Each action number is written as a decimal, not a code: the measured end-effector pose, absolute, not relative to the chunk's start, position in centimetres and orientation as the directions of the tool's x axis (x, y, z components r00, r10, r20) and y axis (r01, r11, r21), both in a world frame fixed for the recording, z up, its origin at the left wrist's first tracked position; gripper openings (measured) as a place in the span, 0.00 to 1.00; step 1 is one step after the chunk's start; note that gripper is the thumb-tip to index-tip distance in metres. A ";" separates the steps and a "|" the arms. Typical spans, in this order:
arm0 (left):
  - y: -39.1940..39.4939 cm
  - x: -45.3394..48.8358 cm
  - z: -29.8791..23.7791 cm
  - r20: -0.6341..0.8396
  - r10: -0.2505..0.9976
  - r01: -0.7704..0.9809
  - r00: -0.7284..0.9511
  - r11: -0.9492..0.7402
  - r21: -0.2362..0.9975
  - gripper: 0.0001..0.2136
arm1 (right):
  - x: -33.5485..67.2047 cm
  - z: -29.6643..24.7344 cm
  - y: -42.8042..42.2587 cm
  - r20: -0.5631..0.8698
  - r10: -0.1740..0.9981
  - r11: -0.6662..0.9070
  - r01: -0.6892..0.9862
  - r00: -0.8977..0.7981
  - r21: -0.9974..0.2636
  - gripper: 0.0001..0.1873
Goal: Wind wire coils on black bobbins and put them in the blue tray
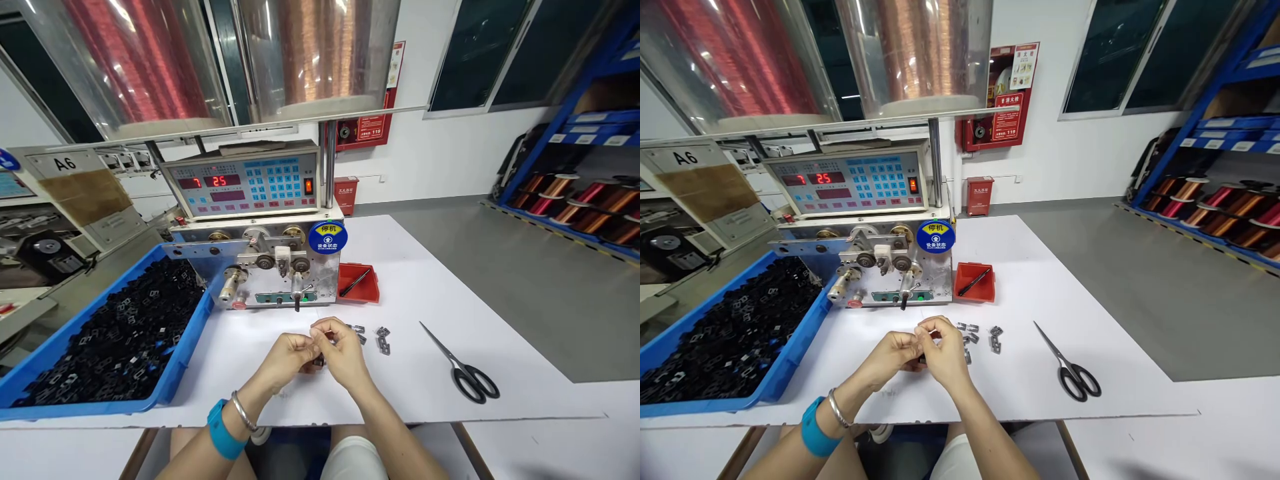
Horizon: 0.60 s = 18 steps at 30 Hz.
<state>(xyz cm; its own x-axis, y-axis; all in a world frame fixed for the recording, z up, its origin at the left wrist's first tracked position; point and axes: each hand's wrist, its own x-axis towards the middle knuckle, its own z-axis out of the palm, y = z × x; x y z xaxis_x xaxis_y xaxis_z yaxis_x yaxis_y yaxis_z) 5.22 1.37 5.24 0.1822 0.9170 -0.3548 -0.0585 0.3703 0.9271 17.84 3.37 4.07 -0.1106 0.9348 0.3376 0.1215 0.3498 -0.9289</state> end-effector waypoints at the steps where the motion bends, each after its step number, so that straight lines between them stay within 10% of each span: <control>1: 1.4 5.2 5.4 -0.357 0.916 -0.058 0.185 0.373 0.926 0.23 | 18.4 3.9 3.4 0.317 0.942 0.329 0.118 -0.109 -0.937 0.10; 6: 1.2 5.0 5.5 -0.381 0.902 -0.010 0.203 0.391 0.920 0.22 | 26.6 2.7 3.2 0.205 0.975 0.161 0.373 0.083 -0.914 0.22; 10: 1.0 4.4 5.2 -0.388 0.899 0.013 0.203 0.394 0.919 0.21 | 35.7 0.3 2.3 0.287 0.925 -0.099 0.889 0.248 -0.447 0.19; 18: 0.7 3.6 5.4 -0.402 0.895 0.035 0.195 0.403 0.914 0.20 | 40.5 -2.6 0.7 0.217 0.956 -0.165 0.975 0.195 -0.147 0.20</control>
